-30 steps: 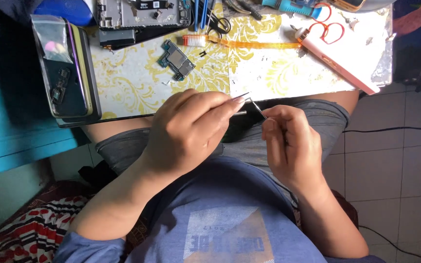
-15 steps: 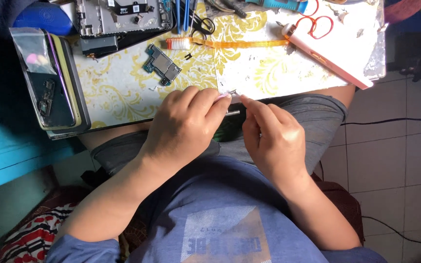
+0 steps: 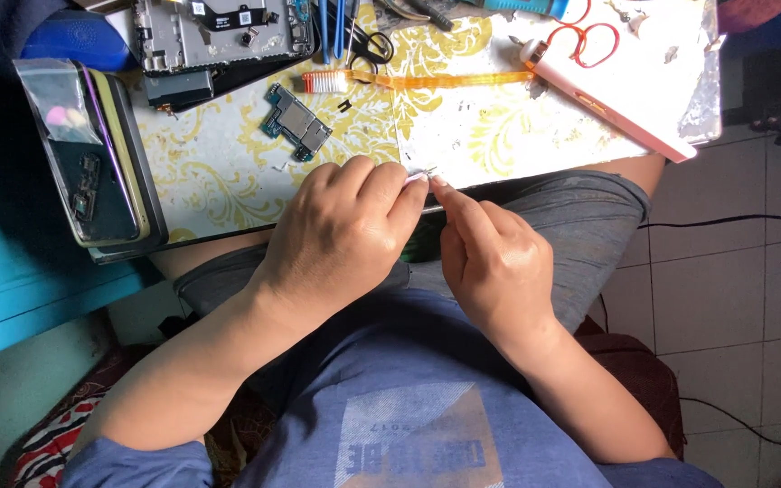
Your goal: The person is repairing a small electronic component, likely a phone motherboard, using a screwdriver and tweezers. They unscrew parts, remove a small metal piece, and manipulate tiny components on the circuit board.
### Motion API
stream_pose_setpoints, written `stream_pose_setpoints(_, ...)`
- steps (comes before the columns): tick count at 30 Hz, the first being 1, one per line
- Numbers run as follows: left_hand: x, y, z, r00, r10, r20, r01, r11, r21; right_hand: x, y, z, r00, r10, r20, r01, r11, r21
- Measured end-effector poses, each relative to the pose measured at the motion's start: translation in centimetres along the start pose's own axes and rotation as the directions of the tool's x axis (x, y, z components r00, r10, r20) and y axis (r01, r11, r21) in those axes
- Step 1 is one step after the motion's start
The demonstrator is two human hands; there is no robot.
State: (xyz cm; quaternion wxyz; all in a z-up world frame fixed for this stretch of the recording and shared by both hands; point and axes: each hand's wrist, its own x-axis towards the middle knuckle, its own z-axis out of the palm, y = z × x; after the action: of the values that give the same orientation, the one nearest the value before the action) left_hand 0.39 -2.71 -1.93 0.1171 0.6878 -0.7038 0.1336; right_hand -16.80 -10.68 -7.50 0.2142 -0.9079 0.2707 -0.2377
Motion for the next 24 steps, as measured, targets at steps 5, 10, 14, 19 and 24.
stream_pose_setpoints(5,0.1,-0.1,0.1,0.999,0.033,0.003,-0.033,0.999,0.017,-0.2,-0.2,0.7,0.999,0.044,-0.031,-0.044,0.999,0.028)
stream_pose_setpoints(10,0.7,-0.2,-0.2,0.996,0.074,0.042,-0.077,0.994,0.074,-0.9,-0.2,1.3,0.99,0.143,0.021,-0.143,0.99,0.007)
stream_pose_setpoints(14,1.0,-0.4,-0.6,0.987,0.123,0.099,-0.134,0.985,0.111,-0.6,-0.6,1.0,0.959,0.258,0.117,-0.261,0.965,0.011)
stream_pose_setpoints(19,1.3,-0.7,-0.8,0.98,0.16,0.116,-0.173,0.978,0.117,-0.4,-0.8,1.2,0.944,0.301,0.134,-0.314,0.946,0.085)
stream_pose_setpoints(24,1.5,-0.5,-0.9,0.971,0.176,0.159,-0.204,0.962,0.181,0.2,-1.1,0.4,0.935,0.31,0.174,-0.322,0.946,0.046)
